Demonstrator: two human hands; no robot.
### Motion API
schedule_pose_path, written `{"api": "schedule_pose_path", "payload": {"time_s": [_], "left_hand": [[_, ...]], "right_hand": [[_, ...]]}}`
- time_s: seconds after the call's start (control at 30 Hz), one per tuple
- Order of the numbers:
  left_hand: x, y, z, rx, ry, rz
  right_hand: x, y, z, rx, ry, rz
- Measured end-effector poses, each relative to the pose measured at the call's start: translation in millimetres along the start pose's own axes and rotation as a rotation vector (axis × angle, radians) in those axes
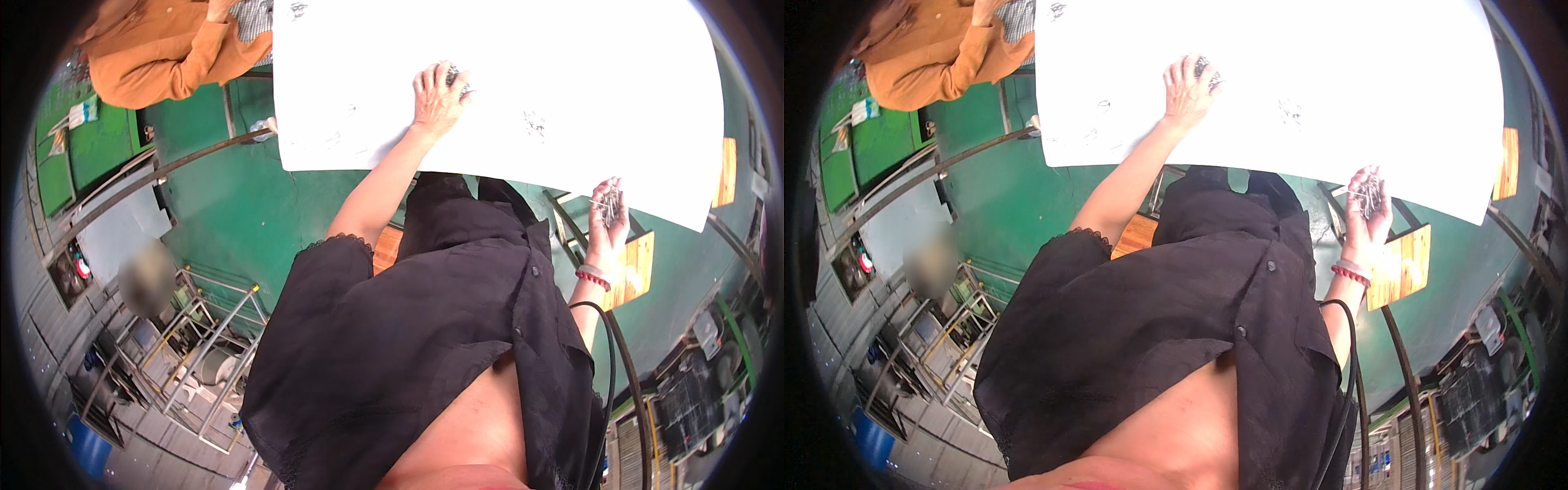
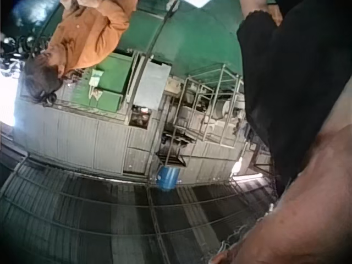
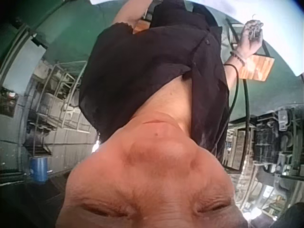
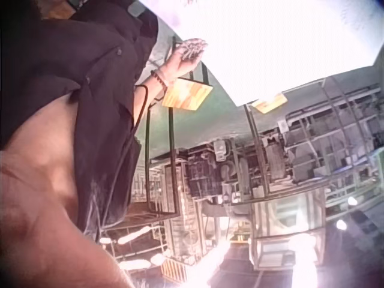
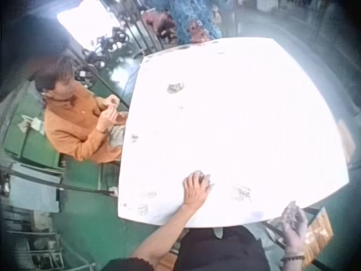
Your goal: The person stands at a table and arranges metal paperclips into small piles on a large white sheet. They repeatedly pick up handfuls of clips and place them down, occasionally shifting the piles. Another person works alongside them on the same sheet.
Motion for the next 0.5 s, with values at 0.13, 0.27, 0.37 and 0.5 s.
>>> {"api": "schedule_pose_path", "payload": {"time_s": [0.13,0.27,0.37,0.5], "left_hand": [[-30.3,-1.4,-9.3,-0.003,-0.225,0.0],[-65.3,-17.0,-27.3,-0.078,-0.572,0.114],[-68.2,-17.7,-41.1,-0.028,-0.668,0.162],[-67.6,-10.6,-59.3,-0.268,0.163,0.394]], "right_hand": [[-0.7,-4.4,4.1,0.003,0.021,-0.032],[-14.6,-10.6,19.4,0.027,0.081,-0.068],[-22.5,-11.8,32.6,0.004,0.151,-0.016],[-20.0,-16.6,39.9,-0.008,0.195,-0.007]]}}
Point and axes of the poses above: each hand's wrist, its own z-axis away from the middle knuckle, its own y-axis out of the back of the hand, x = y × z, the point moved 2 cm from there along -z, towards the middle knuckle, and after that the axes turned 11 degrees about x, right-handed, at the moved point
